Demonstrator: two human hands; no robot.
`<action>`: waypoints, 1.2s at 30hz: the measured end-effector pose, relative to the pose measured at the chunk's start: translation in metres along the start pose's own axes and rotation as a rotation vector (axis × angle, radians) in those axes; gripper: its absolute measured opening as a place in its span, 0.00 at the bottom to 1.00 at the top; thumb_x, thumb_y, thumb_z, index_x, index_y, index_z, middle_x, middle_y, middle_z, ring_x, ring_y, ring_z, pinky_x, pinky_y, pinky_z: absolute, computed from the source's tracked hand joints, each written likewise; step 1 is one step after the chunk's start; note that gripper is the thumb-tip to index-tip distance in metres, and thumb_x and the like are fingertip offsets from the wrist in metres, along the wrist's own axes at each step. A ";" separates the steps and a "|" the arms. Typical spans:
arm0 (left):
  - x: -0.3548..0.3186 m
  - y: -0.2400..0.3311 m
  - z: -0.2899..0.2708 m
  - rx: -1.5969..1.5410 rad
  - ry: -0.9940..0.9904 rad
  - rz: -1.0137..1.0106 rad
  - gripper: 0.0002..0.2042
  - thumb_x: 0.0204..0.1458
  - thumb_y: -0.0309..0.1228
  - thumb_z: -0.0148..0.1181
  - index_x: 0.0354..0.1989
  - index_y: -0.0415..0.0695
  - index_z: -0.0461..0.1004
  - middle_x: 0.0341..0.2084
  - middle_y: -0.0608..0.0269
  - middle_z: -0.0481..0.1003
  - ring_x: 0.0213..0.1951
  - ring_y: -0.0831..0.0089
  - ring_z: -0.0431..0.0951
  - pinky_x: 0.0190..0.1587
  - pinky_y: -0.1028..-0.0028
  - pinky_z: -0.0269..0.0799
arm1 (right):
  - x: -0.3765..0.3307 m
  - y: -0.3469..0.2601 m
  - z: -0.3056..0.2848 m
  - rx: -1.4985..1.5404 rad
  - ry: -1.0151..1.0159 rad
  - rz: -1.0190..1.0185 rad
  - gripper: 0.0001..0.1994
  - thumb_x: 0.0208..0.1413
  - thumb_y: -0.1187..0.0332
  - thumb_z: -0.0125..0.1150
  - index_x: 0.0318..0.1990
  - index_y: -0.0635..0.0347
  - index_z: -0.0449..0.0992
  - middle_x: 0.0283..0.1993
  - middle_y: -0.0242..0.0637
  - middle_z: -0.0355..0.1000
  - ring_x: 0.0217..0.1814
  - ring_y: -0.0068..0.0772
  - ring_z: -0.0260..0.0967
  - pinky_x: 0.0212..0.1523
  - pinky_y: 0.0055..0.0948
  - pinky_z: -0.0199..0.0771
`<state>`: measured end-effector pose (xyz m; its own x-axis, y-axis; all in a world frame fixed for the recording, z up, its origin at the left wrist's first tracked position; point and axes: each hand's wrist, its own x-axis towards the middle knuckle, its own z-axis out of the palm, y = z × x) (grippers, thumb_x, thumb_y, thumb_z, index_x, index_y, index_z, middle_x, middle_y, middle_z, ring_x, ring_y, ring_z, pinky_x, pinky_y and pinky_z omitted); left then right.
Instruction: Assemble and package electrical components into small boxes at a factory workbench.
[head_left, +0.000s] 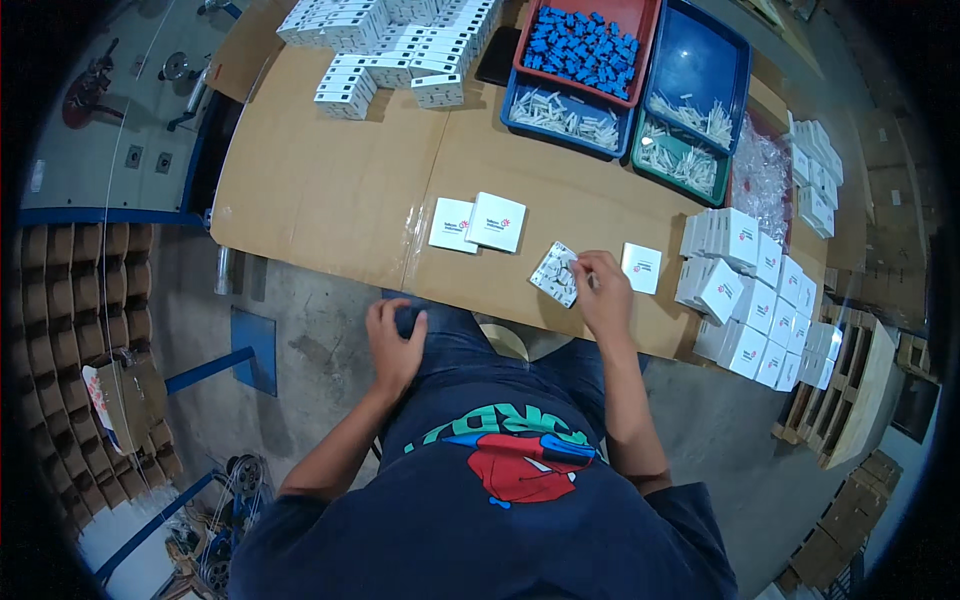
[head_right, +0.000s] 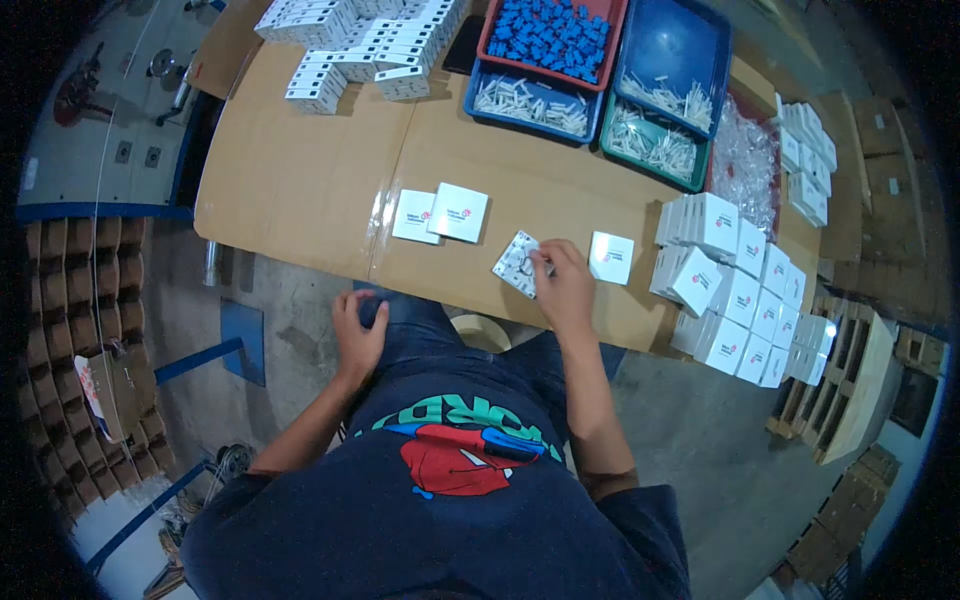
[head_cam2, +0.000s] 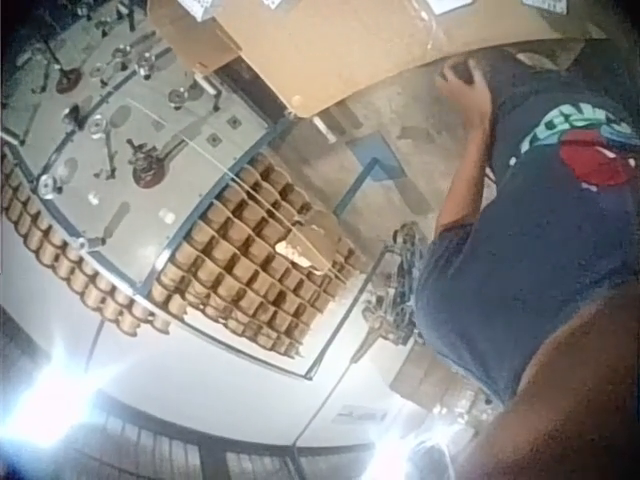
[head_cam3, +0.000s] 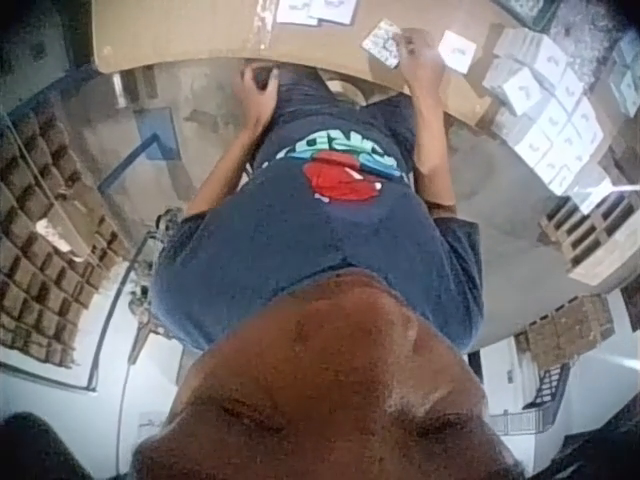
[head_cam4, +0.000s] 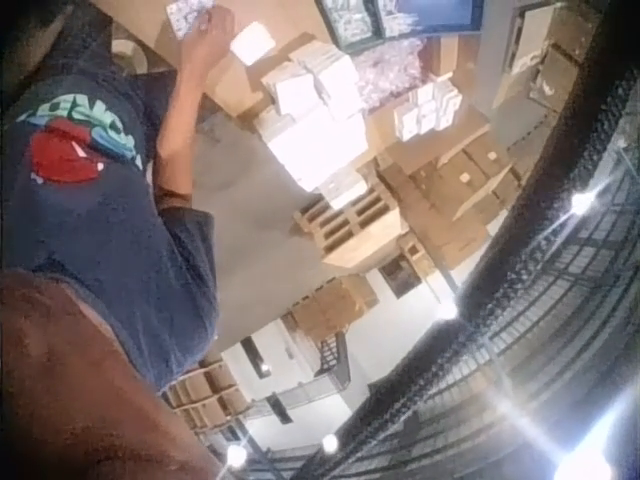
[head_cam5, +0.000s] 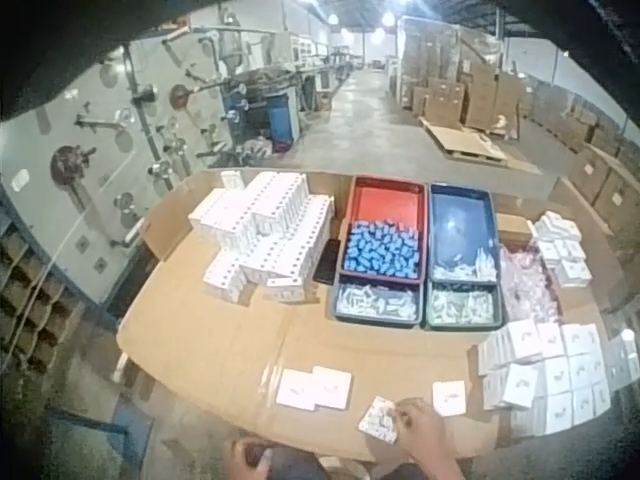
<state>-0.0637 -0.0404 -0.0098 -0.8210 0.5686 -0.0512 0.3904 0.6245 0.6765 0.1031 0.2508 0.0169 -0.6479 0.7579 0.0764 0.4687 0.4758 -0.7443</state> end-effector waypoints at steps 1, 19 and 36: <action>-0.013 -0.016 0.003 0.072 0.002 -0.124 0.25 0.56 0.40 0.65 0.57 0.38 0.69 0.52 0.44 0.69 0.55 0.49 0.71 0.62 0.59 0.64 | 0.005 -0.005 0.010 -0.035 -0.052 0.007 0.09 0.56 0.67 0.66 0.39 0.61 0.78 0.42 0.40 0.75 0.42 0.43 0.76 0.42 0.37 0.76; 0.058 0.089 -0.024 -0.987 -0.584 -0.452 0.37 0.65 0.51 0.52 0.76 0.53 0.43 0.61 0.58 0.66 0.51 0.62 0.75 0.50 0.61 0.75 | 0.027 -0.080 0.029 0.382 -0.477 -0.266 0.30 0.48 0.71 0.67 0.62 0.57 0.67 0.67 0.48 0.61 0.70 0.50 0.61 0.67 0.41 0.65; 0.007 0.090 0.039 -1.183 -0.912 -0.684 0.28 0.63 0.33 0.58 0.70 0.44 0.58 0.56 0.59 0.69 0.57 0.66 0.73 0.56 0.67 0.73 | -0.083 -0.074 0.001 0.182 -0.594 0.014 0.36 0.59 0.73 0.54 0.72 0.72 0.47 0.60 0.69 0.65 0.55 0.68 0.70 0.55 0.49 0.72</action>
<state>-0.0180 0.0407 0.0220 -0.0270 0.7520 -0.6587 -0.7880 0.3894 0.4769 0.1219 0.1529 0.0650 -0.8903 0.3606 -0.2781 0.4041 0.3442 -0.8475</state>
